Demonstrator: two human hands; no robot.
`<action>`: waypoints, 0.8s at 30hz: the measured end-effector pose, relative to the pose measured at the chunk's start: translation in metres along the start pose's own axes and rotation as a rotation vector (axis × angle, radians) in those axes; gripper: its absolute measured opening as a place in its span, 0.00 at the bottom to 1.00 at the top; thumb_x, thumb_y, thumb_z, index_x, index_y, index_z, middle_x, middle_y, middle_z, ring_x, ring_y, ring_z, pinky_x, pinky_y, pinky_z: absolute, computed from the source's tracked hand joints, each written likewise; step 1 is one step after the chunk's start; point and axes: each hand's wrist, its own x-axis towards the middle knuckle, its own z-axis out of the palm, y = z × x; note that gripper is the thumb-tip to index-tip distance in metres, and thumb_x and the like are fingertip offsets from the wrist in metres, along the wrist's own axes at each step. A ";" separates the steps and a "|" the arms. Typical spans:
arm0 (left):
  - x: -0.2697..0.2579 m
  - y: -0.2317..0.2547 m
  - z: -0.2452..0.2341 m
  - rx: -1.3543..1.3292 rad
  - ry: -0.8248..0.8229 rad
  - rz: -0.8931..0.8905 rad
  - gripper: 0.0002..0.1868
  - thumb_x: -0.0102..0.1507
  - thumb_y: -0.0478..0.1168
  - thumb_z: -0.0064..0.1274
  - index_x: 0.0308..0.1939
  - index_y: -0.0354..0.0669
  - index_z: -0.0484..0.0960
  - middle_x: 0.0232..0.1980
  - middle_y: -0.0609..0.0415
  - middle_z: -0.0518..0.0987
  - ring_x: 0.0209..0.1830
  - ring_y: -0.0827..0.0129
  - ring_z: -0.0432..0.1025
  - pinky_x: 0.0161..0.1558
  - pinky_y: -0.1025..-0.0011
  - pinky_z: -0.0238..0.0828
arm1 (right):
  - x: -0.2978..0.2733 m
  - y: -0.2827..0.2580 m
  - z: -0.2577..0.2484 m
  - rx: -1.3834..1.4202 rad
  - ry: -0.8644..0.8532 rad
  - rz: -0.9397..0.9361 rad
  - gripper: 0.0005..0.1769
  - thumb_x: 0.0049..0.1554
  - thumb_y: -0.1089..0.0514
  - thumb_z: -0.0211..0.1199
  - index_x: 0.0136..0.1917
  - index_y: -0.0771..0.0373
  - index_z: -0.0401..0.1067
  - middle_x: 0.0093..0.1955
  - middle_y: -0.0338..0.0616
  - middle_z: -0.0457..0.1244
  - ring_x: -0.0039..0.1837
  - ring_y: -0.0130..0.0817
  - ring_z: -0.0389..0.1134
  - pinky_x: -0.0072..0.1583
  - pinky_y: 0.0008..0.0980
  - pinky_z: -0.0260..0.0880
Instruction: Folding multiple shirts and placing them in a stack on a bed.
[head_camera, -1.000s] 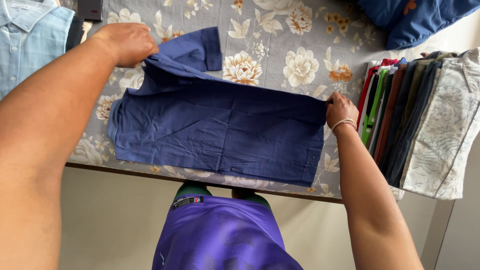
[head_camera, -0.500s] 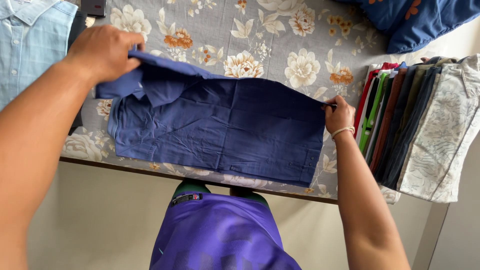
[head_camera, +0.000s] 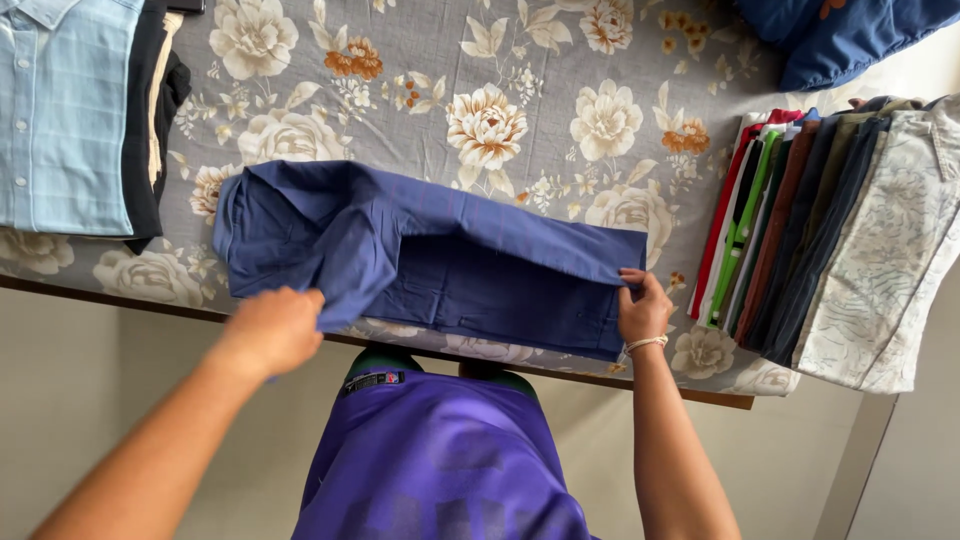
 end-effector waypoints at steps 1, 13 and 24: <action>0.003 0.001 0.022 0.001 0.001 -0.002 0.18 0.58 0.44 0.61 0.50 0.46 0.80 0.46 0.41 0.84 0.48 0.46 0.79 0.51 0.51 0.77 | -0.004 0.009 0.003 0.002 -0.001 -0.001 0.05 0.57 0.71 0.65 0.47 0.68 0.73 0.55 0.44 0.72 0.48 0.29 0.73 0.51 0.28 0.72; 0.101 -0.065 0.128 -0.723 -0.256 0.051 0.25 0.60 0.58 0.62 0.39 0.37 0.79 0.33 0.49 0.85 0.29 0.61 0.81 0.35 0.64 0.77 | -0.007 0.072 0.023 -0.024 0.015 0.112 0.06 0.53 0.70 0.68 0.45 0.66 0.75 0.67 0.48 0.65 0.55 0.36 0.72 0.55 0.32 0.74; 0.260 -0.104 0.117 -1.569 0.356 -0.583 0.24 0.65 0.50 0.59 0.57 0.35 0.77 0.50 0.49 0.78 0.45 0.59 0.75 0.48 0.58 0.75 | 0.005 0.107 0.054 1.048 0.390 0.773 0.24 0.51 0.69 0.53 0.62 0.60 0.63 0.52 0.48 0.61 0.53 0.46 0.70 0.53 0.45 0.79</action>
